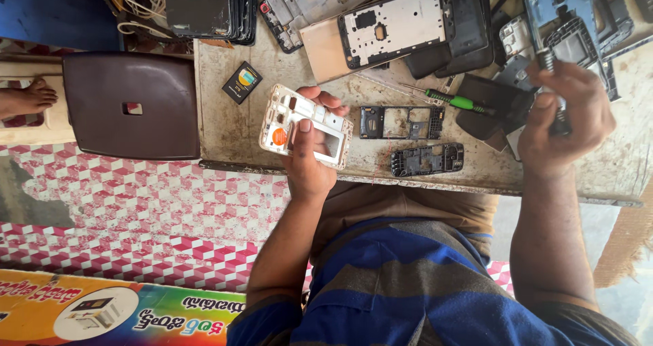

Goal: The person uses a screwdriver to pry and adjust components inside a white mobile phone casing. They repeatedly insert the tool into slots and press against internal parts while holding the casing steady.

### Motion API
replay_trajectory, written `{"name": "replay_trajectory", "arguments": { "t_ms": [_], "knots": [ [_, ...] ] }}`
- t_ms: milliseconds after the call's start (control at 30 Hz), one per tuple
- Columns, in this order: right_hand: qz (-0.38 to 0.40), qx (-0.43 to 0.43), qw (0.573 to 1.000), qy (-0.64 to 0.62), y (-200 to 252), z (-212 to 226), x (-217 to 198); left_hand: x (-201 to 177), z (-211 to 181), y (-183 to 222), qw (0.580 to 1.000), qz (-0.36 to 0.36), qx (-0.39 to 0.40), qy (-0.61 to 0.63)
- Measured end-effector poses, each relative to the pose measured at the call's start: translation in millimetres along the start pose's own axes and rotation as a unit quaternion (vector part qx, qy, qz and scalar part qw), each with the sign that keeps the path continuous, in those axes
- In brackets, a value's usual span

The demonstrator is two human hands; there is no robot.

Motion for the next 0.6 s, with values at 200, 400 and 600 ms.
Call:
{"name": "replay_trajectory", "arguments": {
  "t_ms": [200,400,600],
  "knots": [
    [0.009,0.009,0.998,-0.062,-3.7,0.4,2.5,1.9,-12.0,9.6,0.983,-0.04,0.09,-0.154],
    [-0.015,-0.027,0.993,-0.117,6.1,-2.8,3.3,-14.5,-25.9,25.7,0.95,-0.038,0.169,-0.26],
    [0.001,-0.035,0.995,-0.091,11.4,-4.7,3.0,-20.7,-30.1,20.7,0.926,-0.009,0.176,-0.334]
  ]
}}
Point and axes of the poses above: each hand's wrist, its own y-axis away from the middle knuckle, its own x-axis out of the palm, z = x × y, the point moved 2 cm from there along -y, towards the middle knuckle, and after that the axes turned 15 degrees about -x, right-handed, at the moved point
